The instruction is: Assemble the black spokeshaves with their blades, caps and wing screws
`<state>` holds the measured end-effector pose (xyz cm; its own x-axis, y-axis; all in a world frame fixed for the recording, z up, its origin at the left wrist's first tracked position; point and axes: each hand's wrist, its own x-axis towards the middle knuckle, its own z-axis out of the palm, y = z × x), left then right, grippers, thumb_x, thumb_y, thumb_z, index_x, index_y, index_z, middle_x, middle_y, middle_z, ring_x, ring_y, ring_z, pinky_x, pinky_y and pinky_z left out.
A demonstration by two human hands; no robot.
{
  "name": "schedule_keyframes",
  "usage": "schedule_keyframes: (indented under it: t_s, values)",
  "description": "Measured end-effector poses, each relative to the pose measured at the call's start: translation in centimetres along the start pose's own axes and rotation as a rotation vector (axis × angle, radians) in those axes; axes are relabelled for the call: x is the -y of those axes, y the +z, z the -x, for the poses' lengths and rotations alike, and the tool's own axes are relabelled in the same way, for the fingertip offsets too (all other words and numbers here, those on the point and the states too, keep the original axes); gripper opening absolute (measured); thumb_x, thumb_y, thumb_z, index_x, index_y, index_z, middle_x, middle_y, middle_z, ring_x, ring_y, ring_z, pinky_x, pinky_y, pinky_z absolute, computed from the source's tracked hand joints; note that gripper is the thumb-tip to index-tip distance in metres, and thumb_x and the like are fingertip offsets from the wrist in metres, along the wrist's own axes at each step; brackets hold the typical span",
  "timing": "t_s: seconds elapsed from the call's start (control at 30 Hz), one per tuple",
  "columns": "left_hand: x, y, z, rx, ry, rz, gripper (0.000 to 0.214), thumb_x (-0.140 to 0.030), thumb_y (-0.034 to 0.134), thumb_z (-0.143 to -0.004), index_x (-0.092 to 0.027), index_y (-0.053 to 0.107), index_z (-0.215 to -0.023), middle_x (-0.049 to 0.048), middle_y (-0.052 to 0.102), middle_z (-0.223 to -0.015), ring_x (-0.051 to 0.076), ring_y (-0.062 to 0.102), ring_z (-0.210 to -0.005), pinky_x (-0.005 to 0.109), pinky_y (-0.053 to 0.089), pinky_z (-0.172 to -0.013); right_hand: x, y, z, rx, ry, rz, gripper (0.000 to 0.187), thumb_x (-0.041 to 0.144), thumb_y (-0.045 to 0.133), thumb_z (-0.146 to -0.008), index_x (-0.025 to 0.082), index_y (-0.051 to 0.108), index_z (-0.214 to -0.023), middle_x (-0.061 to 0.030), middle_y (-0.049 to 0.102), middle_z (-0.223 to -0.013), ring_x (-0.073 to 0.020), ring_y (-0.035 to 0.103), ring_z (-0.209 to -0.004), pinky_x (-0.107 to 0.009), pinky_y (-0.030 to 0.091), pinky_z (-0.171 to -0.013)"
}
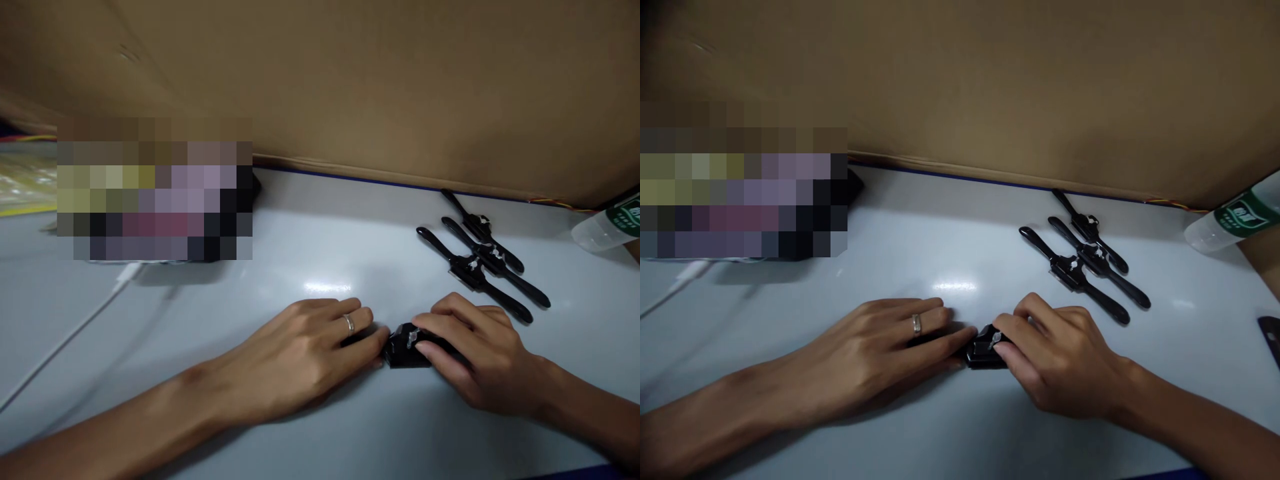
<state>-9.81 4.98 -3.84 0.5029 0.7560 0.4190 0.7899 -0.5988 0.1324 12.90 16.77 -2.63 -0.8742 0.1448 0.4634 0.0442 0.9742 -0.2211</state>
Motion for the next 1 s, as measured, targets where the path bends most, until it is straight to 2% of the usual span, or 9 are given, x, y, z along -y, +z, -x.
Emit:
schedule_keyframes:
  t_s: [0.17, 0.43, 0.73, 0.87, 1.0]
  values:
    - [0.01, 0.01, 0.00, 0.008, 0.000, 0.005, 0.022, -0.019, 0.043, -0.106, -0.010, 0.060, -0.116, 0.0008, 0.060, -0.079, 0.015, 0.050, -0.065, 0.029, 0.040, -0.054, -0.12, 0.28, 0.07, 0.009, 0.016, -0.013, 0.010, 0.019, 0.054, -0.099, 0.014, 0.063, -0.100, -0.0020, 0.063, -0.079, -0.0122, 0.060, -0.069, -0.024, 0.045, -0.053]
    - [-0.01, 0.01, 0.13, -0.009, 0.006, 0.011, 0.021, -0.018, 0.043, -0.106, -0.010, 0.061, -0.112, 0.0006, 0.058, -0.077, 0.015, 0.049, -0.064, 0.029, 0.039, -0.053, -0.15, 0.45, 0.13, 0.010, 0.013, -0.024, 0.012, 0.021, 0.058, -0.099, 0.013, 0.064, -0.092, -0.0024, 0.062, -0.078, -0.0124, 0.058, -0.068, -0.025, 0.044, -0.052]
    - [-0.15, -0.12, -0.15, -0.004, 0.000, 0.000, 0.022, -0.019, 0.040, -0.106, -0.011, 0.061, -0.111, 0.0006, 0.060, -0.077, 0.015, 0.050, -0.063, 0.029, 0.039, -0.053, -0.34, 0.34, -0.01, -0.002, 0.027, -0.030, 0.013, 0.022, 0.058, -0.100, 0.012, 0.066, -0.099, -0.0040, 0.063, -0.081, -0.0124, 0.059, -0.068, -0.025, 0.045, -0.053]
    - [-0.23, 0.01, -0.06, 0.004, -0.009, -0.055, 0.027, -0.021, 0.039, -0.107, -0.009, 0.056, -0.122, 0.0022, 0.064, -0.080, 0.017, 0.057, -0.065, 0.030, 0.046, -0.057, -0.43, 0.24, -0.05, -0.034, 0.104, -0.137, 0.018, 0.015, 0.050, -0.101, 0.011, 0.068, -0.100, -0.0048, 0.063, -0.083, -0.0111, 0.059, -0.066, -0.024, 0.045, -0.054]
    - [-0.39, 0.14, 0.09, 0.043, -0.046, -0.057, 0.033, -0.023, 0.038, -0.106, -0.007, 0.050, -0.132, 0.0038, 0.067, -0.084, 0.018, 0.061, -0.068, 0.031, 0.051, -0.060, -0.57, 0.44, 0.19, -0.018, 0.138, -0.161, 0.019, 0.013, 0.051, -0.100, 0.012, 0.069, -0.096, -0.0038, 0.061, -0.080, -0.0107, 0.057, -0.063, -0.025, 0.043, -0.053]
